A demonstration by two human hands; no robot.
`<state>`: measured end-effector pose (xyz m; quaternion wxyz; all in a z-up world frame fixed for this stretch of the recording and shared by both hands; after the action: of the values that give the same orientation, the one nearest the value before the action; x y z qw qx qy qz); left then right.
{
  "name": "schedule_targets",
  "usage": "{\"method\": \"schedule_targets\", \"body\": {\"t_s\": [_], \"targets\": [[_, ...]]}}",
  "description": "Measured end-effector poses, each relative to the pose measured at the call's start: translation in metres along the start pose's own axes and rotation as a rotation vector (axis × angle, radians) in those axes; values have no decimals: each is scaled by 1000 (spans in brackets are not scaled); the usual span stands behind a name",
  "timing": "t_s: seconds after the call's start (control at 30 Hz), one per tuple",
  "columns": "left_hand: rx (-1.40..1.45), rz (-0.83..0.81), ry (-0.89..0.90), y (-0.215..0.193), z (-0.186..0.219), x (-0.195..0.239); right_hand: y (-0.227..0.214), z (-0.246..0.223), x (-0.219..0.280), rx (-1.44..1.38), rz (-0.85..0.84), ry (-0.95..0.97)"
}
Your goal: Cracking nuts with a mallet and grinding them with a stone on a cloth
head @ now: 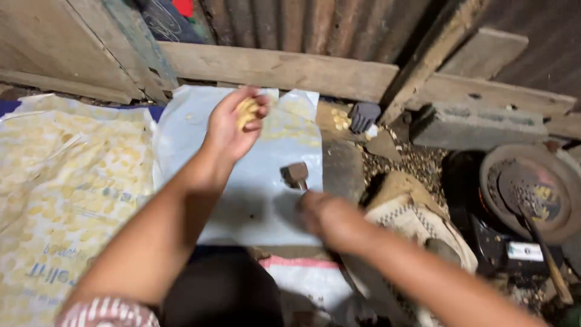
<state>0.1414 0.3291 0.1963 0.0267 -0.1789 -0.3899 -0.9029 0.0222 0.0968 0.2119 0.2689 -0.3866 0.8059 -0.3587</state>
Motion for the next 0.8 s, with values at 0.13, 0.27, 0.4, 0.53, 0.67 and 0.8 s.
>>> {"method": "schedule_targets", "body": {"t_s": [0.13, 0.27, 0.4, 0.53, 0.67, 0.8], "targets": [[259, 280, 18, -158, -35, -48, 130, 33, -41, 182, -237, -197], [-66, 354, -284, -230, -109, -125, 211, 78, -40, 264, -444, 207], [-1463, 304, 444, -186, -122, -131, 207, 66, 6, 219, -601, 595], [-1740, 121, 924, -158, -125, -109, 139, 58, 19, 262, -817, 907], [-1787, 226, 965, -155, -123, -103, 68, 155, 4, 167, -149, 1013], [-1827, 229, 909, -157, -125, -104, 94, 193, 3, -239, 4, 782]]}}
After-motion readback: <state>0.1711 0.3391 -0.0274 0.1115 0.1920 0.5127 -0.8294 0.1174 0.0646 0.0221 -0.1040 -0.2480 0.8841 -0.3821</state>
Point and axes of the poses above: each hand's wrist, its own x-axis away from the middle knuckle, its own y-axis out of the palm, z = x × y, the point moved 6 cm from there along -x, towards the middle knuckle, and after that the axes turned 12 degrees about -y, right-handed, at the moved point
